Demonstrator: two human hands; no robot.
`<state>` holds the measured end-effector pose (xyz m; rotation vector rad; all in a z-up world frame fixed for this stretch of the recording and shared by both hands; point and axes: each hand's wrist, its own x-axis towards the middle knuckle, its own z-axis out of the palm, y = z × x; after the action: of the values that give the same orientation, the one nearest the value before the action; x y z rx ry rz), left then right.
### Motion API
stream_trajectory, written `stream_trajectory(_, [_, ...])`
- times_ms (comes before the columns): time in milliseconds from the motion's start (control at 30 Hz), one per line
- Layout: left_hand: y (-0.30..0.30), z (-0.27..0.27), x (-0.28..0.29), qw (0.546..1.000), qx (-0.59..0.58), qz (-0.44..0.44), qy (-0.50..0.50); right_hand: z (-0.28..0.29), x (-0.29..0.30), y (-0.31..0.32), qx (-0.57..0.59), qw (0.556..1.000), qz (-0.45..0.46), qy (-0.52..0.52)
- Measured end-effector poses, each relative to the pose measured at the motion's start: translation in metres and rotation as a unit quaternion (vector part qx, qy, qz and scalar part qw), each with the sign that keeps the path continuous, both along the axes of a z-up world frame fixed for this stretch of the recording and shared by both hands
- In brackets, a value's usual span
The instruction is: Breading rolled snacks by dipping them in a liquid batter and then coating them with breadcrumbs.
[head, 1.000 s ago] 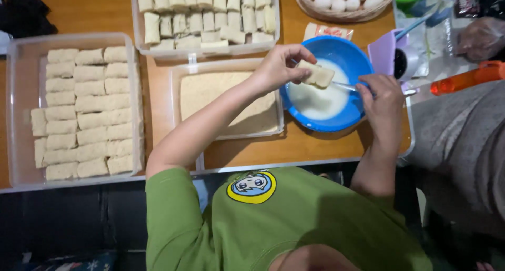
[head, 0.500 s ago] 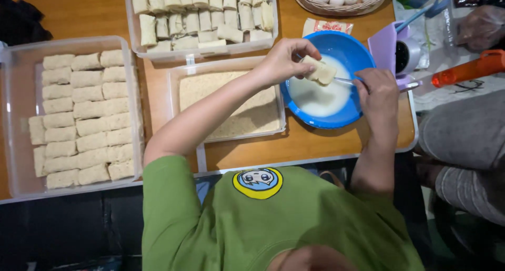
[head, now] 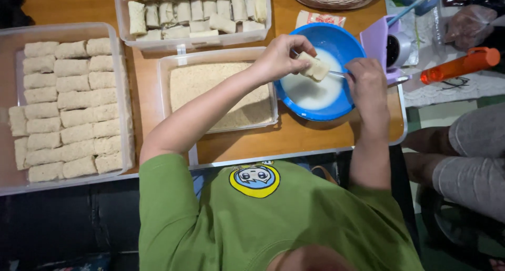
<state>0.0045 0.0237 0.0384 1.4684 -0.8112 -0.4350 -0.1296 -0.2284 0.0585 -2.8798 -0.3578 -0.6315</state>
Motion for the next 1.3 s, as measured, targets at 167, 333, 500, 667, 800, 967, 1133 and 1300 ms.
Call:
stream_trajectory(167, [-0.001, 0.004, -0.005, 1.0, 0.015, 0.01, 0.019, 0.005, -0.003, 0.009, 0.005, 1.0, -0.02, 0.0])
stream_trajectory(333, [0.0, 0.006, -0.005, 0.999, 0.02, 0.013, 0.023, 0.007, -0.002, 0.01, 0.013, 1.0, -0.009, -0.007])
stream_trajectory(500, [-0.002, 0.002, -0.003, 0.999, 0.024, 0.026, 0.018, 0.008, -0.002, 0.008, 0.001, 1.0, 0.003, 0.004])
stream_trajectory(667, [-0.004, 0.001, -0.004, 0.999, 0.023, 0.025, 0.019, 0.003, -0.002, 0.008, 0.013, 1.0, 0.013, 0.008])
stream_trajectory(800, [-0.006, -0.001, -0.005, 0.999, 0.013, 0.019, 0.022, -0.003, -0.001, 0.008, -0.003, 1.0, 0.011, 0.016])
stream_trajectory(967, [-0.003, -0.003, -0.006, 0.999, 0.022, 0.024, 0.01, -0.011, 0.0, 0.005, -0.029, 0.999, 0.011, 0.038])
stream_trajectory(1133, [-0.002, -0.004, -0.007, 0.996, 0.066, 0.048, -0.035, -0.022, 0.003, -0.001, -0.059, 0.998, 0.009, 0.037])
stream_trajectory(1300, [-0.004, -0.007, -0.006, 0.971, 0.102, 0.1, -0.194, -0.035, 0.012, -0.008, -0.135, 0.989, -0.028, 0.042])
